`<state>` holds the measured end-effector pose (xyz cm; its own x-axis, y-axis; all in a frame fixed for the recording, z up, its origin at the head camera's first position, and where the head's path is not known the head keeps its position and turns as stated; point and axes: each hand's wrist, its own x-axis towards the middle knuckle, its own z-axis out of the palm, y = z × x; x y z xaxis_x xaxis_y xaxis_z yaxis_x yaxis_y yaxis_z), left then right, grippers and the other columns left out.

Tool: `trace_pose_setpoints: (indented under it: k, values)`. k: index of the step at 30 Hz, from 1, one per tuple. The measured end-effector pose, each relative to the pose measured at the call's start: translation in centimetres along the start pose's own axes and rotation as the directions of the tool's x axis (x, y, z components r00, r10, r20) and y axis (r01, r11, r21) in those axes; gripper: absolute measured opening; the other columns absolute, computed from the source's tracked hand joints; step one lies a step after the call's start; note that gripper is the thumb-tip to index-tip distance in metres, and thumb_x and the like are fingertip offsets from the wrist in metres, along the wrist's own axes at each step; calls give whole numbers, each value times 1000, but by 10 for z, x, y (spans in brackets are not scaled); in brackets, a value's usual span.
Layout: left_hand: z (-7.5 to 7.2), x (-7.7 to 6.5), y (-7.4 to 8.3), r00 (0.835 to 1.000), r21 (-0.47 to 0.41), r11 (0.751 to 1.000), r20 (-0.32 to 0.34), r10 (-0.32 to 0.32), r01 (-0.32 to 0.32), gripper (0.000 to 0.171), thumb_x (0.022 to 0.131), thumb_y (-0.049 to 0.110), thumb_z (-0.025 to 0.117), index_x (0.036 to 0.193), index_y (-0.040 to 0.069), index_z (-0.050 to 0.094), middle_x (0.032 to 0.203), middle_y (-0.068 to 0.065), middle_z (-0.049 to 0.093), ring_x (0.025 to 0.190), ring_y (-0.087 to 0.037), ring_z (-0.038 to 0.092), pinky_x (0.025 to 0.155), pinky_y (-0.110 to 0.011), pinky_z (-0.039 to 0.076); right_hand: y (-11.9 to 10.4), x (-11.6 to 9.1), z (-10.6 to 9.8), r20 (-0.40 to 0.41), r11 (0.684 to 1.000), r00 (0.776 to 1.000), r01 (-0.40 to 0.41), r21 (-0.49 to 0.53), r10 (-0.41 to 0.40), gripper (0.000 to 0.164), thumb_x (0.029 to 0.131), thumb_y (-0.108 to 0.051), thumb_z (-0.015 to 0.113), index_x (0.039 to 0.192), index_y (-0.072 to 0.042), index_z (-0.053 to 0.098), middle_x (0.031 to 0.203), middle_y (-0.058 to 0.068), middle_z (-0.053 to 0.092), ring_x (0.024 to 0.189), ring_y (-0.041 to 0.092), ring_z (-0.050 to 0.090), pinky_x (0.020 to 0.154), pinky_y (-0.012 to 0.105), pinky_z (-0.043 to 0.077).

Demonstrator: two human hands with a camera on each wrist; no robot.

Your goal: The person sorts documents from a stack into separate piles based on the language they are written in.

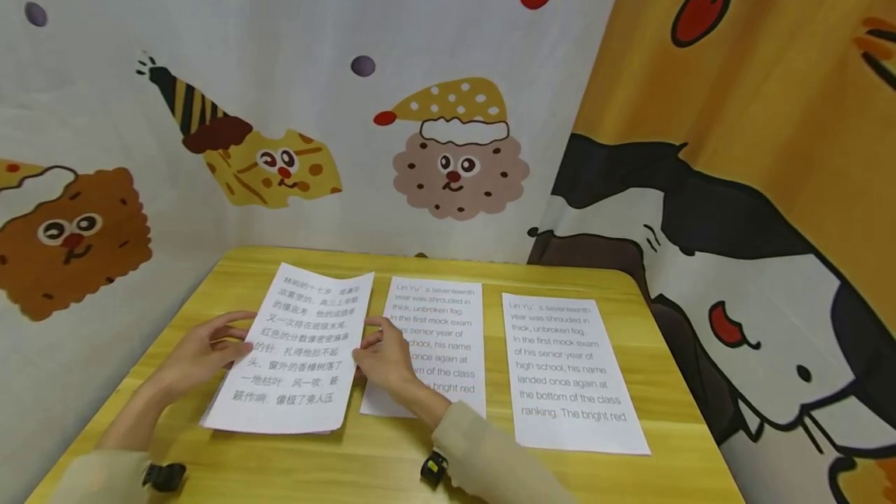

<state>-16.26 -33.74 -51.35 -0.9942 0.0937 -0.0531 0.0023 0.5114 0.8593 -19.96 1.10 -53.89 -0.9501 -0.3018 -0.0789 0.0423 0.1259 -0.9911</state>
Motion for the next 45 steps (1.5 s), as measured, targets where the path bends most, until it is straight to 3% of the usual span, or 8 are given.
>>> trace_pose_setpoints:
  k: [6,14,25,37,45]
  values:
    - [-8,-2,-10,1000,19,1000,1,20,-20,62,109,2,70,167,-2,46,134,-30,70,98,-18,77,77,-28,65,0,0,12,13,1000,1000,-17,-11,17,67,96,3,78,159,-1,54,114,14,72,87,16,79,78,34,73]
    - [-14,0,-17,1000,52,999,-10,2,-2,62,110,5,71,167,1,48,140,-30,69,106,-20,78,80,-26,67,4,1,23,5,1000,1000,-19,8,19,69,94,6,78,159,0,54,112,13,73,81,14,76,74,36,73]
    - [-14,3,-19,1000,60,998,-13,-16,17,61,109,5,72,165,0,50,137,-30,70,105,-24,78,80,-24,66,4,4,30,-39,998,999,-34,-43,33,68,92,9,79,156,2,56,106,10,73,76,15,75,70,35,72]
    - [-13,7,-24,1000,58,998,3,10,-11,60,108,0,71,164,-7,48,133,-33,70,100,-23,78,77,-26,66,2,8,30,-49,989,996,-82,-121,77,70,89,11,78,155,6,56,103,10,72,69,17,76,65,28,69]
    - [-11,11,-26,1000,70,997,-5,-23,24,61,108,0,70,164,-7,47,132,-33,70,97,-25,77,74,-27,65,1,10,28,-27,983,996,-83,-164,80,67,92,9,79,155,8,57,103,8,71,71,14,75,66,25,69]
